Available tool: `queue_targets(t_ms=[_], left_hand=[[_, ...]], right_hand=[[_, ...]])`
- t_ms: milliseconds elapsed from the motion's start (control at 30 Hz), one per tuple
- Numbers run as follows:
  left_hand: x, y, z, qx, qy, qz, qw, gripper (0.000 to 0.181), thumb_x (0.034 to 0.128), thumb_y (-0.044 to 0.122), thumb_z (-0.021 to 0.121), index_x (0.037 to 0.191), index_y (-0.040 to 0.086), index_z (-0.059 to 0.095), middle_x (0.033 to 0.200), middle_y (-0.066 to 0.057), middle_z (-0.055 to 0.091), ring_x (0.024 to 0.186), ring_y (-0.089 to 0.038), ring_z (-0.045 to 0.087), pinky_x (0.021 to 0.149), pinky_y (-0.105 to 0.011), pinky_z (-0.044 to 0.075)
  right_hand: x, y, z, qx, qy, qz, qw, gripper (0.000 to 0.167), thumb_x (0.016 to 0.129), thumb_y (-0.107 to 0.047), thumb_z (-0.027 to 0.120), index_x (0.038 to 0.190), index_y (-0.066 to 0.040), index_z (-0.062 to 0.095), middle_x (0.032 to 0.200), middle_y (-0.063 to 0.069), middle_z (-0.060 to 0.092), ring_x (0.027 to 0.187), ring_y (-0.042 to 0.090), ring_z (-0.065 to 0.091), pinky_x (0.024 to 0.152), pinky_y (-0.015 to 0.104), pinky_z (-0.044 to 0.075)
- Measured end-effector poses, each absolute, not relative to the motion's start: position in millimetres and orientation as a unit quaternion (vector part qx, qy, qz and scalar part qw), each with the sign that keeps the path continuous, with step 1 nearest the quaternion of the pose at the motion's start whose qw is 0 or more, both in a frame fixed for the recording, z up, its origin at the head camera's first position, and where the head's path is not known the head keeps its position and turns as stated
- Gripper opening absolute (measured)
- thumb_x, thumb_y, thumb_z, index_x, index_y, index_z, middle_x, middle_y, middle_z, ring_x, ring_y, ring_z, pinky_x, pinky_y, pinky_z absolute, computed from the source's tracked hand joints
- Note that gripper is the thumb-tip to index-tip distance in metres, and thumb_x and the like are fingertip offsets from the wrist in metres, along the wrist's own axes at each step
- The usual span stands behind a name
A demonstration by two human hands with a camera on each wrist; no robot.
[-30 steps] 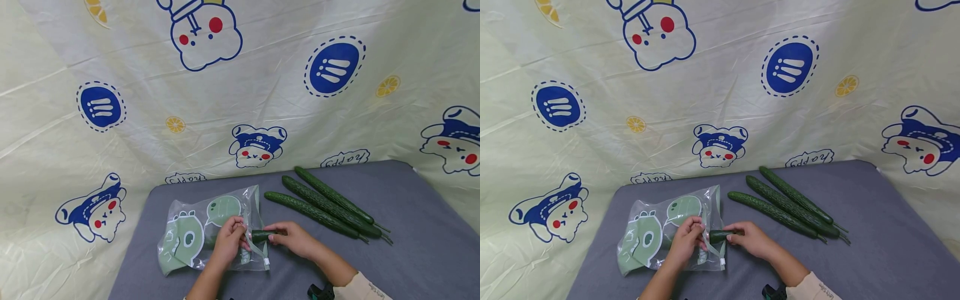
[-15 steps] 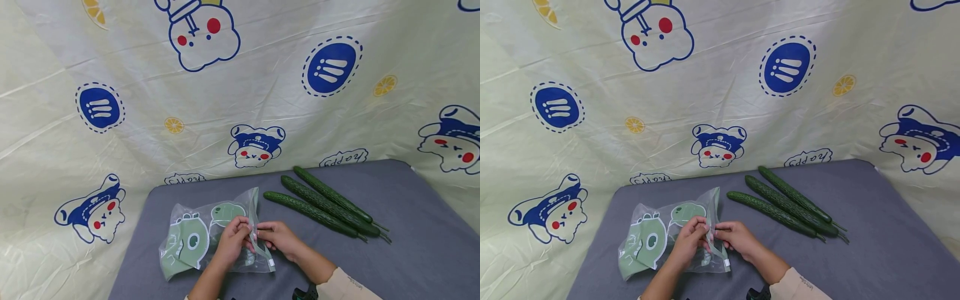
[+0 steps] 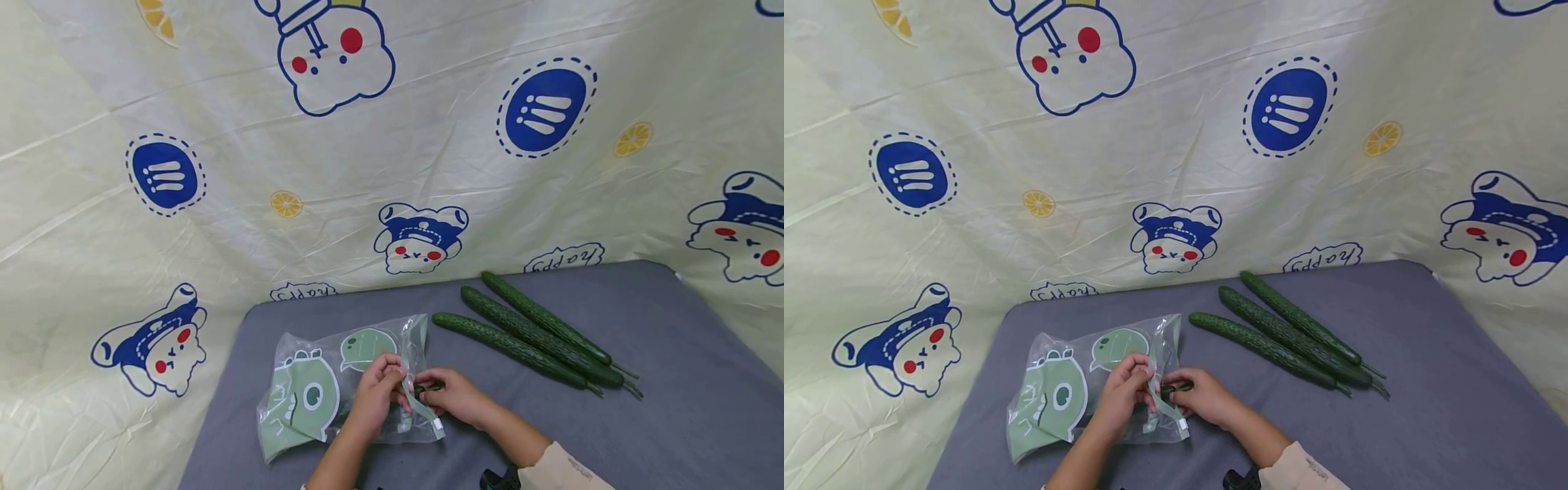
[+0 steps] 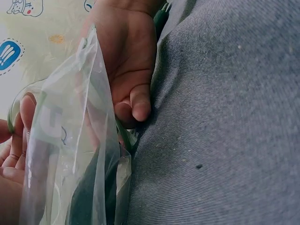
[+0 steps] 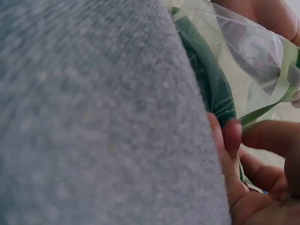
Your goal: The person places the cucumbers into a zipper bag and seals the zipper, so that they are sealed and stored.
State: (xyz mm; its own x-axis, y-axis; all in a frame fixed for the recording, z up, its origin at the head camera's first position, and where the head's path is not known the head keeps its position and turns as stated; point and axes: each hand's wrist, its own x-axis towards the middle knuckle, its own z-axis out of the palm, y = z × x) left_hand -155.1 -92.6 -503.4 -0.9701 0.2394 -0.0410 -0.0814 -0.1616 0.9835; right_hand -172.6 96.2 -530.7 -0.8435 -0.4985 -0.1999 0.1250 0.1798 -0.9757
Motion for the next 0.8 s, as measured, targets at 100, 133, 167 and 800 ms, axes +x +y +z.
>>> queue_targets(t_ms=[100,133,167,800], left_hand=[[-154.8,-91.8,-503.4,0.060,0.638,0.761,0.104,0.025,0.0997,0.005,0.049,0.114,-0.014,0.045,0.074,0.002,0.060,0.055,-0.008,0.057,0.049,-0.024,0.053],[-154.7,-91.7,-503.5,0.061,0.638,0.760,0.103,0.025,0.0994,0.005,0.050,0.114,-0.015,0.044,0.074,0.002,0.060,0.055,-0.008,0.057,0.049,-0.024,0.053],[-154.5,-91.6,-503.6,0.061,0.637,0.761,0.104,0.025,0.0993,0.005,0.050,0.114,-0.015,0.044,0.074,0.002,0.059,0.054,-0.008,0.057,0.049,-0.024,0.053],[-149.5,-95.0,-504.0,0.077,0.633,0.763,0.102,0.029,0.0977,0.006,0.051,0.115,-0.016,0.042,0.079,0.005,0.061,0.060,-0.006,0.057,0.051,-0.022,0.052]], right_hand=[[-171.4,97.6,-530.1,-0.124,0.744,-0.616,0.229,0.038,0.095,-0.012,0.065,0.128,0.006,0.062,0.109,0.017,0.071,0.067,0.011,0.063,0.061,0.031,0.058],[-171.2,97.5,-529.9,-0.119,0.750,-0.613,0.220,0.036,0.094,-0.013,0.067,0.126,0.005,0.065,0.104,0.016,0.072,0.064,0.011,0.062,0.058,0.030,0.057],[-171.0,97.1,-529.6,-0.113,0.755,-0.610,0.211,0.034,0.094,-0.015,0.068,0.123,0.003,0.068,0.100,0.015,0.073,0.060,0.010,0.060,0.054,0.029,0.055],[-170.6,85.3,-535.3,-0.165,0.761,-0.594,0.202,0.020,0.094,-0.014,0.068,0.109,-0.003,0.076,0.089,0.008,0.074,0.048,0.006,0.051,0.042,0.020,0.040]])
